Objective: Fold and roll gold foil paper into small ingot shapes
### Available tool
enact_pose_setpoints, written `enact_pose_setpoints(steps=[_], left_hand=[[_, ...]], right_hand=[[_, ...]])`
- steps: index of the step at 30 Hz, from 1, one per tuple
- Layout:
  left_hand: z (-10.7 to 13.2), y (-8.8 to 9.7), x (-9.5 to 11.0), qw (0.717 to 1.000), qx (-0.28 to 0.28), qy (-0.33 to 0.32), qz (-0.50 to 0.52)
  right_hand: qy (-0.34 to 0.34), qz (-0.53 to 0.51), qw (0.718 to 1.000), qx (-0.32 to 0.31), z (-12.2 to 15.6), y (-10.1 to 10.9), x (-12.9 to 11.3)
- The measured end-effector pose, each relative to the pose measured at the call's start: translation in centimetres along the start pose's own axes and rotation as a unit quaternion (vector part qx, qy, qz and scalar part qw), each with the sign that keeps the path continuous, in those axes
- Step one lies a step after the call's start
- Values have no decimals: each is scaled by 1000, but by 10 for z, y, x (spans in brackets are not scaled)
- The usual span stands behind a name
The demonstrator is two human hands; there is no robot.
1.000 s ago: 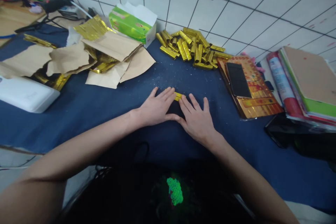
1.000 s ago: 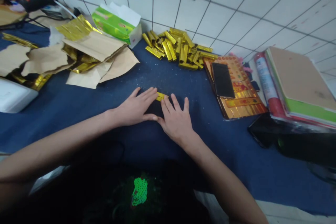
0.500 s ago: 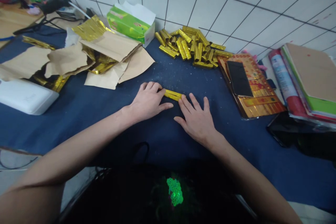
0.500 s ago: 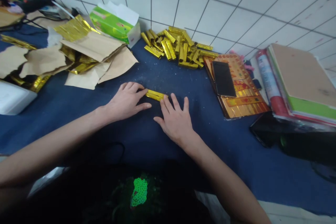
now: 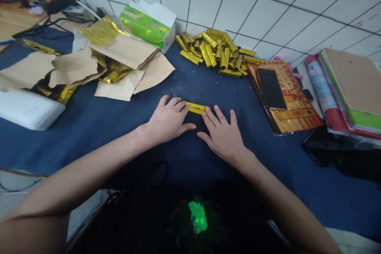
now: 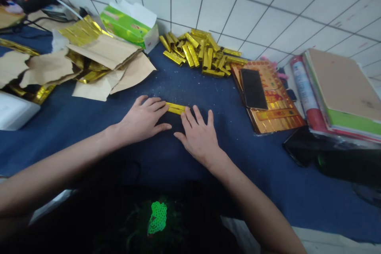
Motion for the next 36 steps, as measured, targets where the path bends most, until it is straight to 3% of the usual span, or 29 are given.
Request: enact_pose_setpoints(steps=[9,15,27,36], left_hand=[[7,-4,5,1000,-20,11,1],[5,-2,14,1000,10,29,0],[6,-9,20,999,6,24,-25],[4,-17,28,998,1,-60,-26]], right_hand=[[1,-6,1000,-1,-1,-2,0],[4,7,1000,1,0,-2,0],[23,5,1000,17,0,-1,-3],[19,-2,1000,10,1,2,-5]])
Point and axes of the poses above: each hand's wrist, its own z-axis away from the middle knuckle, its own y-axis out of the back of the hand, x = y × z, the point moved 5 cm from there along -z, towards the middle knuckle, and after that the axes turned 5 degrees about -z, right-handed, at the moved point
